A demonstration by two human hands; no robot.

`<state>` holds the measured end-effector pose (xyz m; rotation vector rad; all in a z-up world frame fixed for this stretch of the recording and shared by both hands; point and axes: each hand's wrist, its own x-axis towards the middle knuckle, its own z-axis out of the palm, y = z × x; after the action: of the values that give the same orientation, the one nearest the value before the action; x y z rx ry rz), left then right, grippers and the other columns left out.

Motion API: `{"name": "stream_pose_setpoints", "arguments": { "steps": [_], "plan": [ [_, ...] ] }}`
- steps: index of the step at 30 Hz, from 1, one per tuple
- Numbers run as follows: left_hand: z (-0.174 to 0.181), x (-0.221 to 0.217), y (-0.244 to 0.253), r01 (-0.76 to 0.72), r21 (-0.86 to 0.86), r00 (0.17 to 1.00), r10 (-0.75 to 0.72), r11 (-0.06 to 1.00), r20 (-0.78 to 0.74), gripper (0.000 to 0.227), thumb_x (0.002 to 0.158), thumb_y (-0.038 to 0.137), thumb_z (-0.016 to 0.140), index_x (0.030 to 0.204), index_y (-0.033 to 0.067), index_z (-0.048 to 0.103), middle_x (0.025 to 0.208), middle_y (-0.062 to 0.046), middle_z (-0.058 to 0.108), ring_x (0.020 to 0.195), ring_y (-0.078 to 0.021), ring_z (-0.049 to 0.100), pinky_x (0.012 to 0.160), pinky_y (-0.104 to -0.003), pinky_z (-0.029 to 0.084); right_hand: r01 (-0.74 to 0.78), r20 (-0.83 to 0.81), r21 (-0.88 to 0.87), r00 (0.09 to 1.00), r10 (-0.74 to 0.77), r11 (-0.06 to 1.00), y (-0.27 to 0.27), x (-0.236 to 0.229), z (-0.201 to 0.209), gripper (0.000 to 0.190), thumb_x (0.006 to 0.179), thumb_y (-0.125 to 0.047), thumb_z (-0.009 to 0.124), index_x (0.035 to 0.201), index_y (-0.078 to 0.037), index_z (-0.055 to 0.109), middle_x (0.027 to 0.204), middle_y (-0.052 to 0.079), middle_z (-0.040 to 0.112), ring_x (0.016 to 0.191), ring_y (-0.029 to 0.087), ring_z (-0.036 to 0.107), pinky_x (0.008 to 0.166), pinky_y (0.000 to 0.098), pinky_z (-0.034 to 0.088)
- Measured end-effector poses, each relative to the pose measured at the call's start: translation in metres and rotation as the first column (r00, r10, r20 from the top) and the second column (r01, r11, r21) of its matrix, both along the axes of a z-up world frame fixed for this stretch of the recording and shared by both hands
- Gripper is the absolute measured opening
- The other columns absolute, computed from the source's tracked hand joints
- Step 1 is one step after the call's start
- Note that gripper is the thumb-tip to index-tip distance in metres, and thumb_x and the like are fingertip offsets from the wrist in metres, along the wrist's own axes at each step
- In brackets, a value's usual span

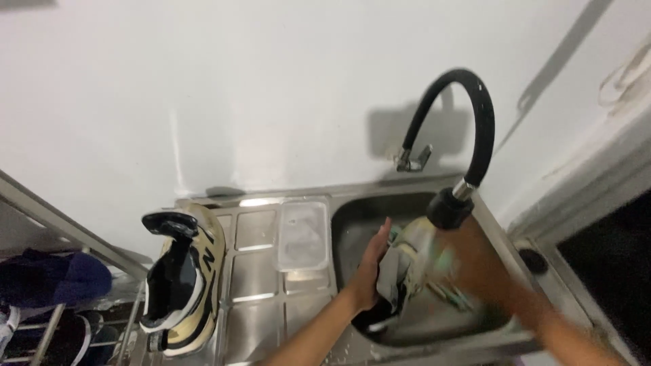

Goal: Rinsing and scrubbing a sneaker in a sink with a sponge.

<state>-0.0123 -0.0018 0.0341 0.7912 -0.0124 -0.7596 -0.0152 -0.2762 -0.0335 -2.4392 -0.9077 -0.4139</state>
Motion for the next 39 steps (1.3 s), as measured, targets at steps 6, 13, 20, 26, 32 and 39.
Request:
{"name": "stream_pose_setpoints", "arguments": {
  "steps": [6, 13, 20, 26, 32, 39],
  "plan": [
    [0.011, 0.001, 0.003, -0.015, 0.008, 1.0, 0.014, 1.0, 0.016, 0.084, 0.089, 0.07, 0.038, 0.161, 0.0502, 0.0, 0.159, -0.014, 0.049, 0.137, -0.0334, 0.056, 0.11, -0.044, 0.045, -0.096, 0.027, -0.041, 0.995, 0.097, 0.995, 0.031, -0.013, 0.011, 0.051, 0.081, -0.045, 0.085, 0.107, -0.011, 0.056, 0.114, 0.013, 0.057, 0.105, 0.031, 0.055, 0.097, 0.0432, 0.041],
    [0.002, -0.002, -0.001, -0.041, 0.024, 0.99, 0.038, 0.999, 0.139, 0.089, 0.088, 0.073, 0.039, 0.162, 0.0423, -0.001, 0.171, -0.003, 0.023, 0.151, -0.0271, 0.037, 0.119, -0.043, 0.033, -0.017, 0.089, 0.005, 0.996, 0.016, 1.0, 0.071, -0.036, 0.073, 0.052, 0.085, -0.043, 0.075, 0.115, -0.005, 0.056, 0.12, 0.016, 0.056, 0.116, 0.036, 0.052, 0.102, 0.0489, 0.041],
    [0.015, -0.006, 0.007, -0.007, 0.014, 0.996, 0.005, 1.0, 0.084, 0.093, 0.084, 0.076, 0.039, 0.161, 0.048, -0.006, 0.167, -0.011, 0.036, 0.144, -0.0345, 0.048, 0.112, -0.048, 0.043, 0.288, -0.094, 0.022, 0.954, -0.285, 0.957, 0.06, -0.019, 0.097, 0.031, 0.07, -0.044, 0.09, 0.079, -0.022, 0.071, 0.108, 0.004, 0.065, 0.114, 0.028, 0.054, 0.094, 0.0431, 0.042],
    [0.002, -0.004, 0.002, 0.026, 0.043, 0.987, -0.032, 0.999, 0.16, 0.091, 0.084, 0.079, 0.035, 0.162, 0.0455, 0.002, 0.174, -0.001, 0.004, 0.158, -0.0292, 0.017, 0.124, -0.053, 0.023, 0.339, -0.024, 0.017, 0.941, -0.339, 0.941, 0.044, -0.012, 0.099, 0.097, 0.055, -0.025, 0.098, 0.137, -0.007, 0.049, 0.119, 0.016, 0.05, 0.092, 0.03, 0.057, 0.074, 0.0464, 0.054],
    [0.014, -0.008, 0.005, 0.018, 0.048, 0.992, -0.024, 0.999, 0.121, 0.089, 0.088, 0.075, 0.035, 0.161, 0.0449, -0.006, 0.171, -0.01, 0.021, 0.153, -0.0332, 0.035, 0.119, -0.049, 0.034, -0.084, 0.079, -0.168, 0.992, 0.098, 0.982, 0.052, -0.041, 0.021, 0.076, 0.079, -0.052, 0.09, 0.13, -0.007, 0.054, 0.126, 0.015, 0.055, 0.118, 0.033, 0.055, 0.103, 0.0478, 0.04],
    [0.034, -0.013, 0.01, -0.054, 0.153, 0.997, 0.046, 0.987, 0.054, 0.094, 0.075, 0.082, 0.035, 0.16, 0.0542, 0.004, 0.174, 0.001, 0.013, 0.157, -0.0285, 0.027, 0.123, -0.052, 0.028, 0.042, 0.163, -0.118, 0.986, -0.022, 0.992, 0.018, -0.02, -0.02, 0.095, 0.068, -0.065, 0.09, 0.136, -0.007, 0.056, 0.155, 0.021, 0.045, 0.149, 0.041, 0.037, 0.122, 0.0563, 0.024]
  ]
}}
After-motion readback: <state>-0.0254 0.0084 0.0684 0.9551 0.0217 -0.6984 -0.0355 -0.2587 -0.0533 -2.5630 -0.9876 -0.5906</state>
